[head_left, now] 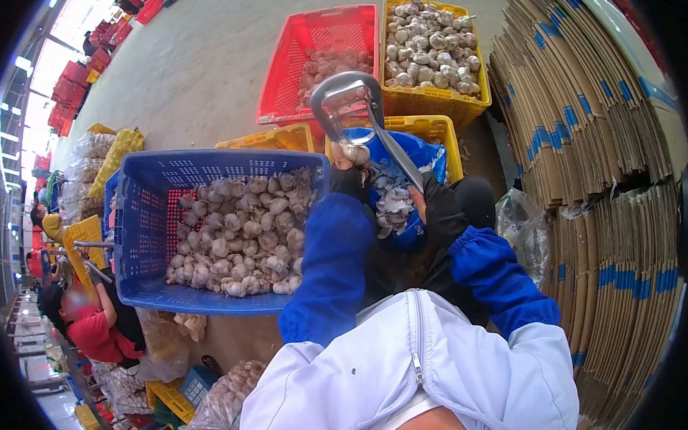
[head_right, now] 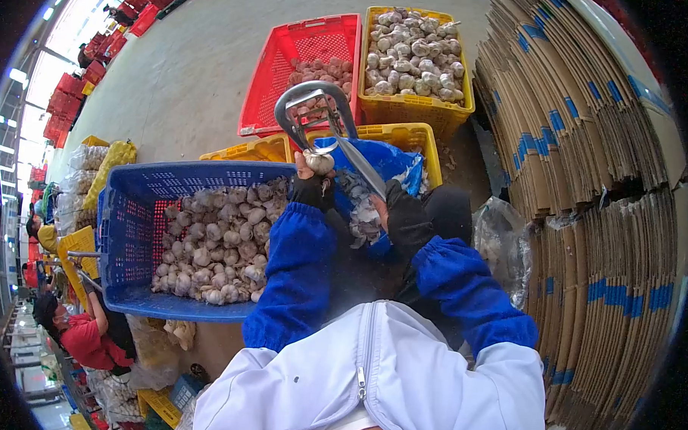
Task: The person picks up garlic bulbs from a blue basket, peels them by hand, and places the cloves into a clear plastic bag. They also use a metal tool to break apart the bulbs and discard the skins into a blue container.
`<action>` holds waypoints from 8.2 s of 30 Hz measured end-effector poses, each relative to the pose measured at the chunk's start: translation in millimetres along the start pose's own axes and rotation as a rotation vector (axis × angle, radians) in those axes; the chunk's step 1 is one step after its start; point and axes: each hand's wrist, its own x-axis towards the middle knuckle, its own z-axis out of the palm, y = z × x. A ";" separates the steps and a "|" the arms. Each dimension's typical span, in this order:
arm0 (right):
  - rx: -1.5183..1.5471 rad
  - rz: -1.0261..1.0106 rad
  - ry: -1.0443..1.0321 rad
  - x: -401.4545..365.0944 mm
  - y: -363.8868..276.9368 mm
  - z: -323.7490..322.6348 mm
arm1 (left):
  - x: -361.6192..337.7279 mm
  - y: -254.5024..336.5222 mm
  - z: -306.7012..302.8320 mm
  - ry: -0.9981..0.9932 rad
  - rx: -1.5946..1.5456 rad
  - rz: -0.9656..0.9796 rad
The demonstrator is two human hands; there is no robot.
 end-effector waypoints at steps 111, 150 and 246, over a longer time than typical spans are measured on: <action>0.012 0.124 -0.196 10.8 12.5 12.6 | -60.8 69.7 -83.7 -0.448 0.113 -0.068; -0.076 -0.206 0.143 26.9 63.0 84.5 | -37.0 7.9 -25.6 -0.366 -0.085 -0.116; 1.686 0.260 -0.535 -12.3 -32.4 66.2 | -131.7 18.6 -18.3 -0.399 0.300 0.266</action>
